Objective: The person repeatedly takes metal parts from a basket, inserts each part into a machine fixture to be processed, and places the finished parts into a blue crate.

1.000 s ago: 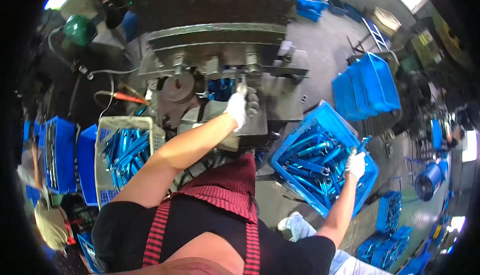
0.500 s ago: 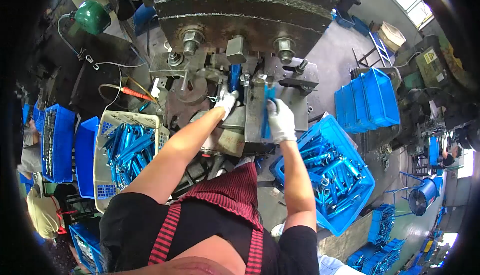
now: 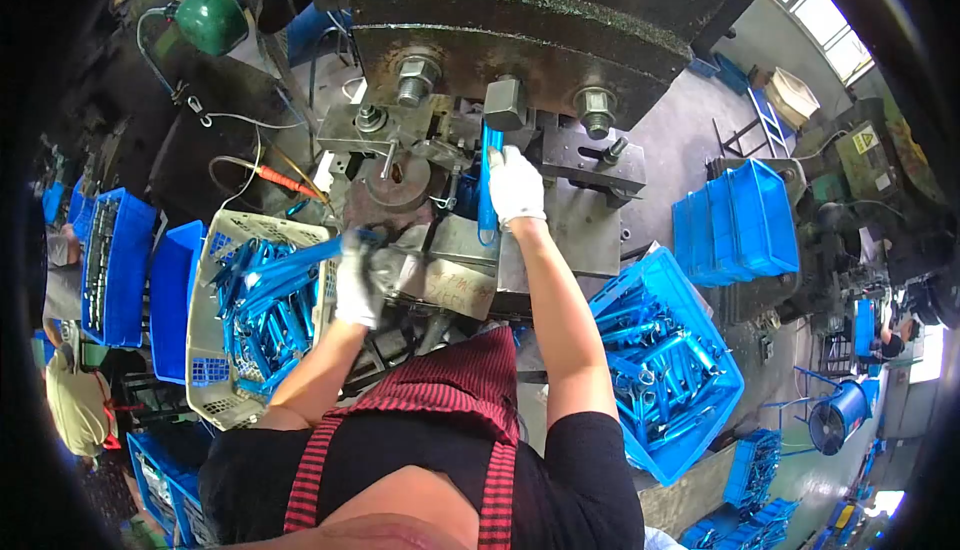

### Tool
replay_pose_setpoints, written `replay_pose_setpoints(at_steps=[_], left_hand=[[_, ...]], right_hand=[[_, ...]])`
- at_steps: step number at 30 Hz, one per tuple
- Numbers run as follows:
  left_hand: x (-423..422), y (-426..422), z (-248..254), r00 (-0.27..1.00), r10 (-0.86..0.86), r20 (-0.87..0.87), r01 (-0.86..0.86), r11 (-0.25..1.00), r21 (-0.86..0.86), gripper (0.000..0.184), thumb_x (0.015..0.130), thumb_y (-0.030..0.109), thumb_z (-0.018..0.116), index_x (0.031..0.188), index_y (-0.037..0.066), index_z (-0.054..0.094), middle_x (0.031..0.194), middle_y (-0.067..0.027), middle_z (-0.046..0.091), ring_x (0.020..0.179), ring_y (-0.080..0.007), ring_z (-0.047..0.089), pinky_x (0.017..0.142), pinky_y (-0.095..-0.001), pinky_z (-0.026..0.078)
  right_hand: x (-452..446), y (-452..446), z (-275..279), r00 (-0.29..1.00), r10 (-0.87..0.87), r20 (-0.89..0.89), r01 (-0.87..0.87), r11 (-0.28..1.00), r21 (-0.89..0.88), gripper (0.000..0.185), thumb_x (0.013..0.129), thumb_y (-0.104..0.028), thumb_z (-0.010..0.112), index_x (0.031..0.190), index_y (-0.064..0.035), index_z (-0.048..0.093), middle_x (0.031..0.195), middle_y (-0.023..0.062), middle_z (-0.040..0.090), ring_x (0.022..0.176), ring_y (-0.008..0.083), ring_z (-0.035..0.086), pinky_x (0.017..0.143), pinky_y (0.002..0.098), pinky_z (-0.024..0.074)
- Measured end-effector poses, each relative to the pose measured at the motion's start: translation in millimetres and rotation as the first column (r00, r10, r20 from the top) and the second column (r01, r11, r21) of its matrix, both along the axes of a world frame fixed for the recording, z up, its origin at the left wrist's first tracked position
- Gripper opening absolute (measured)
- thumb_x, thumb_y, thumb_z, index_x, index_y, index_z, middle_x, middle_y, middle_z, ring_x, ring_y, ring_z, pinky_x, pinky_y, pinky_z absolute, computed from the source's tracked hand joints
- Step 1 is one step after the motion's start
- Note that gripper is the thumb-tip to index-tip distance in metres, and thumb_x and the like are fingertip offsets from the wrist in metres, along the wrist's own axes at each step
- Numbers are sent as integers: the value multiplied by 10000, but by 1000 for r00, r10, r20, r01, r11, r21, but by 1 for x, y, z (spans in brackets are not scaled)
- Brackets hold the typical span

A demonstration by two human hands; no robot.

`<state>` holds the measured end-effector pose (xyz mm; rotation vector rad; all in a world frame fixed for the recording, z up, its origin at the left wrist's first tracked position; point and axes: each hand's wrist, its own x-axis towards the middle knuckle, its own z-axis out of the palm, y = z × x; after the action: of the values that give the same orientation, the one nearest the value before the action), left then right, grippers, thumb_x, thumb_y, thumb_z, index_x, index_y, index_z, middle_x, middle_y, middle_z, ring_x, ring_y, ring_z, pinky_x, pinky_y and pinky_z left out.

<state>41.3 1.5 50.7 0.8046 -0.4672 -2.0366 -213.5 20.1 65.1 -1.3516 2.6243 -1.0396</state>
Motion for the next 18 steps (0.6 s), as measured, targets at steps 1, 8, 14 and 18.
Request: replay_pose_setpoints(at_steps=[1, 8, 14, 18], left_hand=[[12, -4, 17, 999, 34, -12, -32, 986, 163, 317, 878, 371, 492, 998, 78, 498, 821, -65, 565, 719, -137, 571, 546, -233, 483], [-13, -61, 29, 796, -554, -242, 568, 823, -13, 287, 901, 410, 405, 826, 138, 454, 643, 51, 354, 501, -59, 320, 396, -178, 243], [-62, -72, 31, 866, -496, -58, 495, 868, -35, 245, 906, 376, 411, 835, 157, 495, 696, 30, 524, 538, -80, 490, 372, -202, 358], [-72, -71, 36, 848, -510, -146, 508, 860, -54, 220, 903, 323, 424, 791, 145, 489, 681, 37, 508, 541, -79, 489, 401, -205, 389]], right_hand=[[0, -4, -4, 1000, 4, -13, -4, 1000, 7, 353, 887, -370, 393, 919, -46, 531, 839, 217, 580, 811, 397, 542, 700, 455, 421], [1, -9, 1, 1000, -22, 4, 22, 995, 102, 364, 883, -345, 385, 865, -30, 566, 848, 213, 594, 824, 382, 558, 722, 454, 437], [-11, -20, -6, 997, 13, -77, -2, 990, 143, 382, 880, -341, 388, 813, -23, 588, 822, 203, 594, 818, 382, 548, 733, 455, 424], [-1, -17, -12, 986, -51, -156, 61, 996, 61, 336, 879, -335, 410, 868, -50, 587, 871, 194, 582, 809, 346, 581, 708, 417, 472]])
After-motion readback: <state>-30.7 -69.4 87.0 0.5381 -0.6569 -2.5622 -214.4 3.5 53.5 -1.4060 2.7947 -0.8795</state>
